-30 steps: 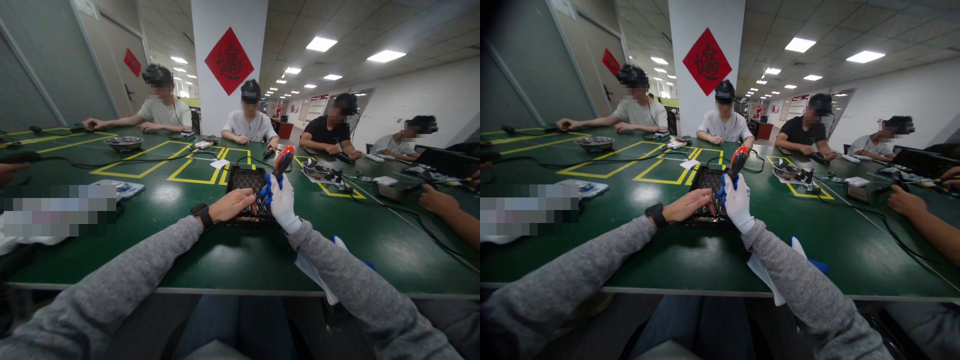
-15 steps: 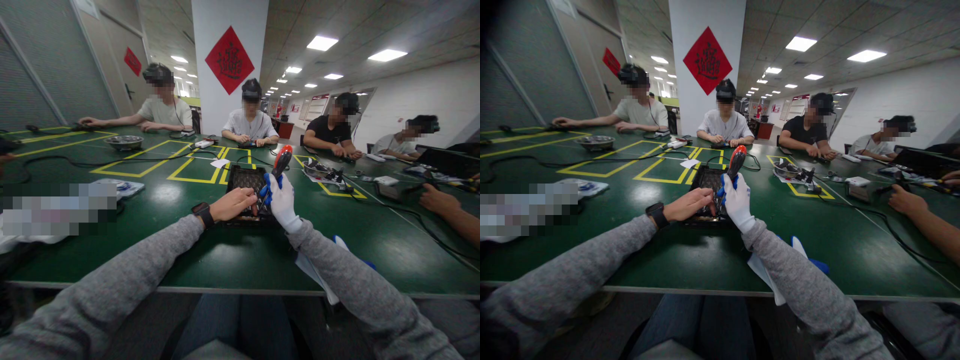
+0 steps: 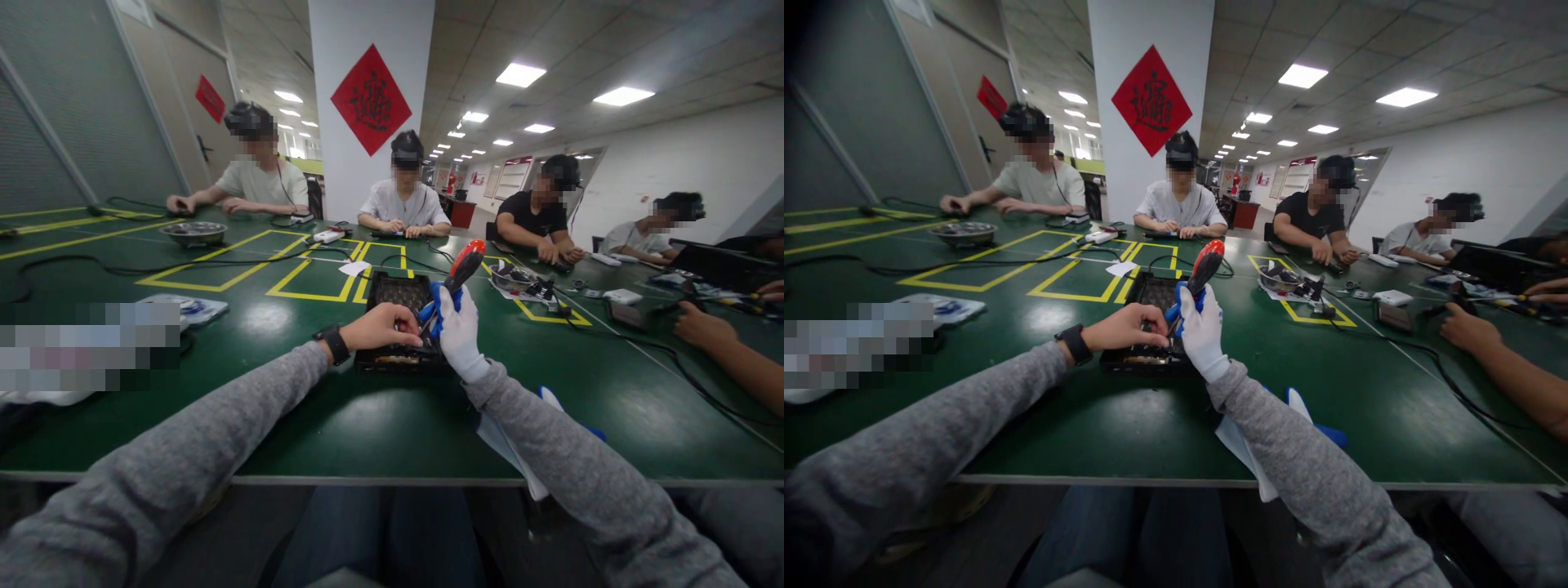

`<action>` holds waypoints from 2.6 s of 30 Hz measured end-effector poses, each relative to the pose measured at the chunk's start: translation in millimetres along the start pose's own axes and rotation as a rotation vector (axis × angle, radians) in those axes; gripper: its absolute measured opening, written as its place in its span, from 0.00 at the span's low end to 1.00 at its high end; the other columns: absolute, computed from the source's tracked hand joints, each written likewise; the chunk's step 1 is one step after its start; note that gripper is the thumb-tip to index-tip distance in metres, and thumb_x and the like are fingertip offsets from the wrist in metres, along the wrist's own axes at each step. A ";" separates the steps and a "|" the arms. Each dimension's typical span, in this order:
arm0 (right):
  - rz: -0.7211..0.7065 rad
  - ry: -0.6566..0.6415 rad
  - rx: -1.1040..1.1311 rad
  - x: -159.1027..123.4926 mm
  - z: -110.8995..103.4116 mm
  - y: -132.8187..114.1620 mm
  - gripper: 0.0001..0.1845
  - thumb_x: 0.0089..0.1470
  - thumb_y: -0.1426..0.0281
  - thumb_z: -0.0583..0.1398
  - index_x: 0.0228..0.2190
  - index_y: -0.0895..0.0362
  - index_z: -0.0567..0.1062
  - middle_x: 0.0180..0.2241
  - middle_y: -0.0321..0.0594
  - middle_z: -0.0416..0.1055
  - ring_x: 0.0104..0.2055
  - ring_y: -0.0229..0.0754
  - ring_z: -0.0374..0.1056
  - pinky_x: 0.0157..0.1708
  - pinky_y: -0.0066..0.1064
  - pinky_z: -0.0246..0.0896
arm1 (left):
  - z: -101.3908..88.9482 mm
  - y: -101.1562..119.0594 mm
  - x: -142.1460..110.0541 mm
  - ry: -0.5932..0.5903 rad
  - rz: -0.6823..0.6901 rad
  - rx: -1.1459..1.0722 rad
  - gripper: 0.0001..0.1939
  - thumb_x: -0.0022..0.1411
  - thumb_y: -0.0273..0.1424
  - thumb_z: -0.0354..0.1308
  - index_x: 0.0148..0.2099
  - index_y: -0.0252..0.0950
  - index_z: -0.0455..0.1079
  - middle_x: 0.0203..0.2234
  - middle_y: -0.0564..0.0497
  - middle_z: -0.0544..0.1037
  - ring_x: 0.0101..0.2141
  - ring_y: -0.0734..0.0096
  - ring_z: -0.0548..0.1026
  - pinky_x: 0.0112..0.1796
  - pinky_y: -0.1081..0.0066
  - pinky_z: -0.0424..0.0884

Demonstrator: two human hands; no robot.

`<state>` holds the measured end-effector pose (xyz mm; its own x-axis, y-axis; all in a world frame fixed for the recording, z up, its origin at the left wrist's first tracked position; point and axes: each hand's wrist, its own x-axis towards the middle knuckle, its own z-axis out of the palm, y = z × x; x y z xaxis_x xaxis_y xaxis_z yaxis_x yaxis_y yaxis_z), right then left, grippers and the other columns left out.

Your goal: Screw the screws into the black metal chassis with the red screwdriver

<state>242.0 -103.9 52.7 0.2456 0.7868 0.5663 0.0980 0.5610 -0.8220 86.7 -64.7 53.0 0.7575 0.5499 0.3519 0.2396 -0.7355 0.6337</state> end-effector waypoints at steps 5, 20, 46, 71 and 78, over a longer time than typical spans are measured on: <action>0.048 -0.076 0.143 0.3 2.5 -5.6 0.20 0.50 0.54 0.55 0.38 0.56 0.66 0.19 0.30 0.65 0.17 0.30 0.61 0.16 0.21 0.54 | -1.6 -5.3 5.6 -0.045 0.066 -0.031 0.14 0.54 0.38 0.58 0.35 0.30 0.73 0.31 0.47 0.76 0.33 0.71 0.71 0.38 0.73 0.65; 0.106 -0.101 0.106 1.6 3.6 -9.9 0.23 0.49 0.52 0.55 0.36 0.58 0.69 0.18 0.30 0.63 0.16 0.29 0.57 0.15 0.21 0.51 | -0.6 -0.6 1.0 -0.072 0.119 -0.068 0.14 0.57 0.36 0.56 0.36 0.29 0.73 0.32 0.46 0.77 0.34 0.72 0.72 0.39 0.73 0.65; 0.105 -0.137 0.138 3.0 4.8 -3.2 0.22 0.49 0.52 0.55 0.37 0.57 0.68 0.18 0.29 0.63 0.17 0.29 0.58 0.15 0.21 0.52 | 3.2 -0.9 -4.8 0.014 0.040 -0.030 0.16 0.56 0.39 0.56 0.35 0.29 0.72 0.29 0.48 0.76 0.31 0.73 0.71 0.36 0.74 0.65; 0.103 -0.168 0.119 3.0 6.3 2.1 0.23 0.50 0.52 0.54 0.41 0.56 0.67 0.18 0.30 0.65 0.16 0.29 0.57 0.16 0.20 0.54 | 5.5 -5.7 -3.9 0.011 -0.021 -0.111 0.17 0.53 0.40 0.59 0.36 0.28 0.73 0.31 0.46 0.77 0.31 0.71 0.72 0.37 0.71 0.67; 0.108 -0.175 0.130 2.7 6.5 2.2 0.24 0.49 0.52 0.54 0.42 0.56 0.67 0.19 0.30 0.66 0.16 0.28 0.58 0.16 0.19 0.54 | 3.9 -1.0 -3.3 -0.019 -0.004 -0.117 0.16 0.54 0.38 0.58 0.37 0.29 0.74 0.31 0.47 0.78 0.32 0.71 0.72 0.38 0.72 0.66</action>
<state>236.6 -98.9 52.7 0.0755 0.8703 0.4866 -0.0470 0.4906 -0.8701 86.3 -67.3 48.5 0.7683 0.5442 0.3369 0.1711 -0.6818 0.7112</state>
